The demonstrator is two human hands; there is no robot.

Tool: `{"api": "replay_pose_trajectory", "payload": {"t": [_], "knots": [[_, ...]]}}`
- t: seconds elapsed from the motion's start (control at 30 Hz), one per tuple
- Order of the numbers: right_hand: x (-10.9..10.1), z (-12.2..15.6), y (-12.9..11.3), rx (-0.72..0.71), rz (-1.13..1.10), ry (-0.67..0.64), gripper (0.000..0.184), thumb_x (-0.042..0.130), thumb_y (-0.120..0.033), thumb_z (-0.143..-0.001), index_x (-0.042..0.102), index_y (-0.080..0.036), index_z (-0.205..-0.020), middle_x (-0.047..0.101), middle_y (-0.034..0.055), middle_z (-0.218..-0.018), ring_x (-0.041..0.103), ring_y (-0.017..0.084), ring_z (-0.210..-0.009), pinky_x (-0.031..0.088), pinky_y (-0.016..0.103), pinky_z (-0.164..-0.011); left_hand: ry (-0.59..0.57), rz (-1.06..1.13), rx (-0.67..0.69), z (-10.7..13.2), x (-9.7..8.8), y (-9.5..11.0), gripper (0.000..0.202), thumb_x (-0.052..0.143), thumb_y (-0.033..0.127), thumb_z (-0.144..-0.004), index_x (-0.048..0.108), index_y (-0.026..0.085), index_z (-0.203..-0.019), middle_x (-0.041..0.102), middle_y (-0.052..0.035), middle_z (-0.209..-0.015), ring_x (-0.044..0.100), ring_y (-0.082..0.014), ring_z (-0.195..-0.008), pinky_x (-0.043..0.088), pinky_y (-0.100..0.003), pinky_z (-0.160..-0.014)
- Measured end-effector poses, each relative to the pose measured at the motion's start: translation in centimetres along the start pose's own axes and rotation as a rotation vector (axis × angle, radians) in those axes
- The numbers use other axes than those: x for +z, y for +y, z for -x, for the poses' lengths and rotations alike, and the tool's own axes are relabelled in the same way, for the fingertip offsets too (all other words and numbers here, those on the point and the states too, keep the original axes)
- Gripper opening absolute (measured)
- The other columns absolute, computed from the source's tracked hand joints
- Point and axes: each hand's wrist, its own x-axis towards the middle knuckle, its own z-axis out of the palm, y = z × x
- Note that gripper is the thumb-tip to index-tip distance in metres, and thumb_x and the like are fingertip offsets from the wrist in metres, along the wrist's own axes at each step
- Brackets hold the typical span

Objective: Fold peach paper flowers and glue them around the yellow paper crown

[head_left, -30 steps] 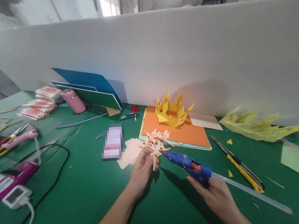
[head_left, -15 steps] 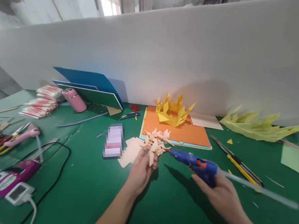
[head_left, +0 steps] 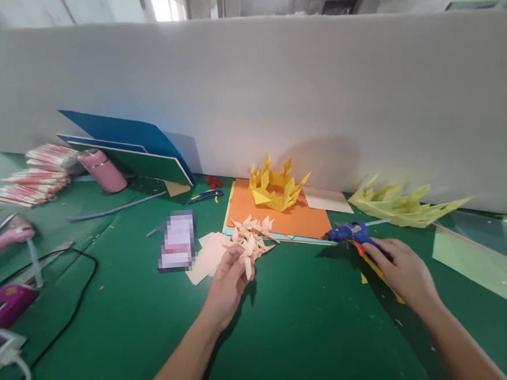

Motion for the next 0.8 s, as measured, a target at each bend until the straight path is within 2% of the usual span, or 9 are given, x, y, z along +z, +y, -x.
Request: {"api": "replay_pose_trajectory", "payload": {"t": [0.1,0.23,0.37,0.57,0.63,0.7,0.77,0.8], "knots": [[0.9,-1.4,1.4,-0.01,0.091,0.031,0.053,0.036,-0.056,-0.078,0.07,-0.015,-0.079,0.064,0.012,-0.075,0.059,0.027,-0.075,0.046,0.039,-0.068,-0.001,-0.037,0.033,-0.1,-0.2,-0.1,0.028,0.07,0.032,-0.067,0.051,0.021,-0.083,0.052,0.0046,-0.066,0.048,-0.009,-0.061,0.041,-0.022,-0.063],[1.7,-2.2,3.2,0.012,0.111,0.046,0.05,0.035,-0.054,-0.078,0.068,-0.016,-0.081,0.067,0.013,-0.082,0.059,0.028,-0.08,0.045,0.041,-0.072,-0.007,-0.078,0.04,-0.2,-0.2,0.0,0.025,0.068,0.035,-0.069,0.05,0.021,-0.081,0.052,0.0048,-0.067,0.046,-0.0089,-0.059,0.04,-0.023,-0.062],[1.4,-2.8,4.3,0.082,0.125,0.055,0.049,0.035,-0.053,-0.076,0.065,-0.015,-0.083,0.068,0.0169,-0.089,0.06,0.031,-0.083,0.045,0.043,-0.073,0.006,-0.046,0.038,-0.2,-0.1,0.1,0.03,0.072,0.036,-0.064,0.051,0.021,-0.081,0.053,0.0047,-0.067,0.045,-0.0085,-0.058,0.04,-0.023,-0.06],[1.0,-3.3,5.5,0.089,0.124,0.018,0.043,0.036,-0.053,-0.072,0.061,-0.018,-0.074,0.067,0.0173,-0.085,0.06,0.033,-0.081,0.045,0.046,-0.072,0.015,0.002,0.026,-0.2,0.0,-0.1,0.036,0.076,0.036,-0.06,0.052,0.02,-0.083,0.053,0.0049,-0.066,0.045,-0.0078,-0.058,0.039,-0.022,-0.059],[0.9,-3.2,5.2,0.08,0.145,-0.005,0.044,0.034,-0.054,-0.073,0.06,-0.019,-0.074,0.067,0.0176,-0.083,0.059,0.034,-0.08,0.045,0.048,-0.071,0.005,0.01,0.031,-0.2,-0.1,-0.2,0.037,0.076,0.036,-0.061,0.052,0.02,-0.084,0.053,0.0048,-0.066,0.045,-0.0078,-0.058,0.038,-0.022,-0.059],[0.4,-2.8,3.9,0.054,0.202,0.02,0.047,0.029,-0.055,-0.076,0.06,-0.018,-0.076,0.065,0.0188,-0.081,0.058,0.036,-0.082,0.044,0.051,-0.072,-0.006,0.008,0.037,-0.1,-0.1,-0.2,0.037,0.075,0.037,-0.063,0.051,0.02,-0.085,0.053,0.0045,-0.066,0.044,-0.0077,-0.058,0.037,-0.022,-0.059],[-0.1,-1.8,1.2,0.005,0.252,0.109,0.049,0.027,-0.052,-0.081,0.06,-0.016,-0.084,0.063,0.0208,-0.085,0.055,0.038,-0.089,0.041,0.054,-0.078,-0.013,-0.005,0.049,-0.1,-0.1,-0.3,0.036,0.074,0.038,-0.065,0.051,0.02,-0.086,0.053,0.0045,-0.066,0.043,-0.0076,-0.058,0.036,-0.022,-0.059],[-0.2,-1.0,-0.7,-0.035,0.234,0.11,0.046,0.029,-0.05,-0.084,0.059,-0.016,-0.087,0.062,0.0206,-0.088,0.055,0.037,-0.091,0.04,0.053,-0.08,-0.014,-0.013,0.054,-0.1,-0.2,-0.3,0.036,0.073,0.039,-0.066,0.051,0.02,-0.086,0.052,0.0047,-0.066,0.043,-0.0076,-0.058,0.036,-0.022,-0.058]]}}
